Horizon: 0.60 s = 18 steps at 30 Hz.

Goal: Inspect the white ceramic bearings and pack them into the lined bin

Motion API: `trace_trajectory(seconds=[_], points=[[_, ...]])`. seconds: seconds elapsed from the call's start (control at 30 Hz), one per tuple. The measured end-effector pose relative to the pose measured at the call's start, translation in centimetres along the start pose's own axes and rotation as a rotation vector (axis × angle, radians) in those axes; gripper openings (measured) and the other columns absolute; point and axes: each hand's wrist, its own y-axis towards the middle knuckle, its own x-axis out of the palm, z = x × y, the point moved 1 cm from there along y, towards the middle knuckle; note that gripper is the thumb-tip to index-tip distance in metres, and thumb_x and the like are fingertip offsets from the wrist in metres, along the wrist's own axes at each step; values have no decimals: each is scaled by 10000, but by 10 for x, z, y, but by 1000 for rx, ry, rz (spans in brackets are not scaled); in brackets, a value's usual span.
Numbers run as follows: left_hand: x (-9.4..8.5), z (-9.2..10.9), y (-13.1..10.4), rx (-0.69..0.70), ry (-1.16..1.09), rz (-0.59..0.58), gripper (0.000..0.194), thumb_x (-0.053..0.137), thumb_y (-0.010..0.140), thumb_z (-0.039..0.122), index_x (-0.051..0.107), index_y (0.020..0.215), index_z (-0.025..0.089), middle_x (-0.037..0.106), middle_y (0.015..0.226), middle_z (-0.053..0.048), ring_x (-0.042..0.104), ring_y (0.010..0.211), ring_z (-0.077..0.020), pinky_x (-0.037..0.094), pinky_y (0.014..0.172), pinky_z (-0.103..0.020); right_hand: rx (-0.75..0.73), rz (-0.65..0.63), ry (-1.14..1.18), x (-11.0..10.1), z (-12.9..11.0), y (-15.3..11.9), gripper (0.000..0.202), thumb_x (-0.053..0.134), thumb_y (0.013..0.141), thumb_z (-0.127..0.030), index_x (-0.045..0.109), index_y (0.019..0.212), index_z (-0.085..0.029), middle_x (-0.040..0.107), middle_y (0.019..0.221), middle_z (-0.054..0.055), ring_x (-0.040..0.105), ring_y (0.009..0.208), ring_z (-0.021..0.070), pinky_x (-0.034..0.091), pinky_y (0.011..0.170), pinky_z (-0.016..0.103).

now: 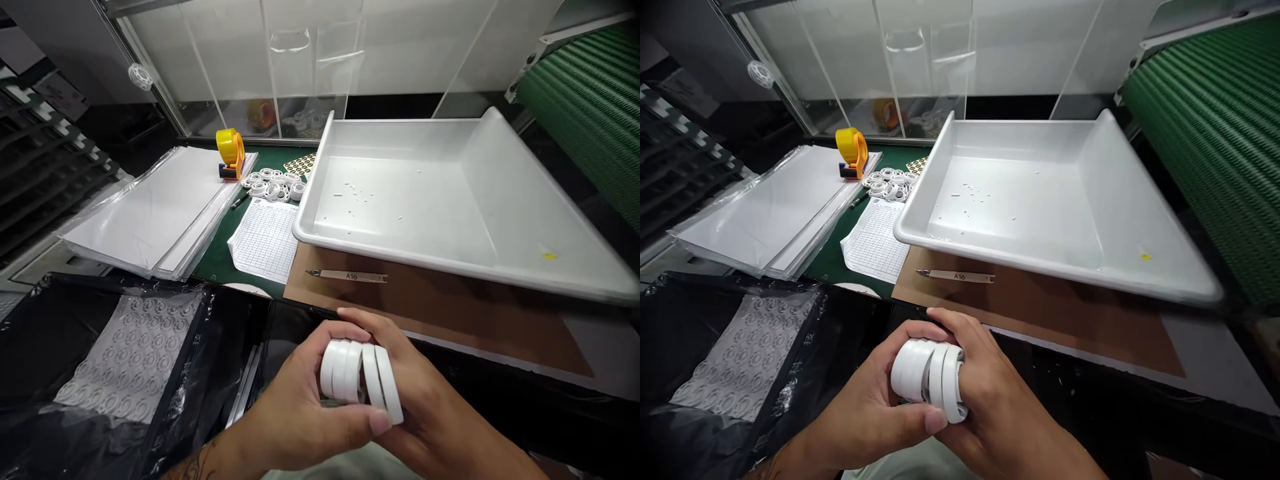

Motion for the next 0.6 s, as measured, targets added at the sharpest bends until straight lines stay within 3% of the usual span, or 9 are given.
trace_trajectory(seconds=[0.17, 0.33, 0.43, 0.6], points=[[3, -4, -1, 8, -80, 4, 650, 1001, 669, 307, 612, 1178, 195, 617, 920, 17, 538, 758, -91, 444, 661, -201, -49, 13, -66, -2, -3, 0, 501, 507, 1147, -559, 572, 1471, -182, 528, 1527, 175, 578, 1374, 301, 568, 1127, 402], [3, -6, -4, 85, -40, 19, 585, 987, 688, 223, 666, 1177, 206, 667, 1030, -11, 585, 815, -97, 487, 726, -200, 14, -78, 22, -11, -8, -4, 207, 619, 1107, -378, 699, 1278, -294, 480, 1581, 64, 502, 1471, 246, 495, 1193, 321], [2, -3, -3, 115, -96, 24, 564, 983, 720, 280, 666, 1182, 213, 693, 1107, -37, 612, 855, -106, 510, 763, -208, 66, -33, 117, -15, -7, -9, 133, 647, 1095, -364, 740, 1168, -304, 474, 1558, 29, 545, 1422, 209, 503, 1147, 227], [1, -1, -1, 87, -230, -21, 584, 979, 751, 357, 647, 1210, 219, 710, 1016, -28, 636, 846, -109, 527, 764, -204, 32, 62, 141, -16, -6, -8, 167, 636, 1120, -414, 751, 1126, -293, 520, 1494, 26, 593, 1357, 193, 503, 1113, 174]])
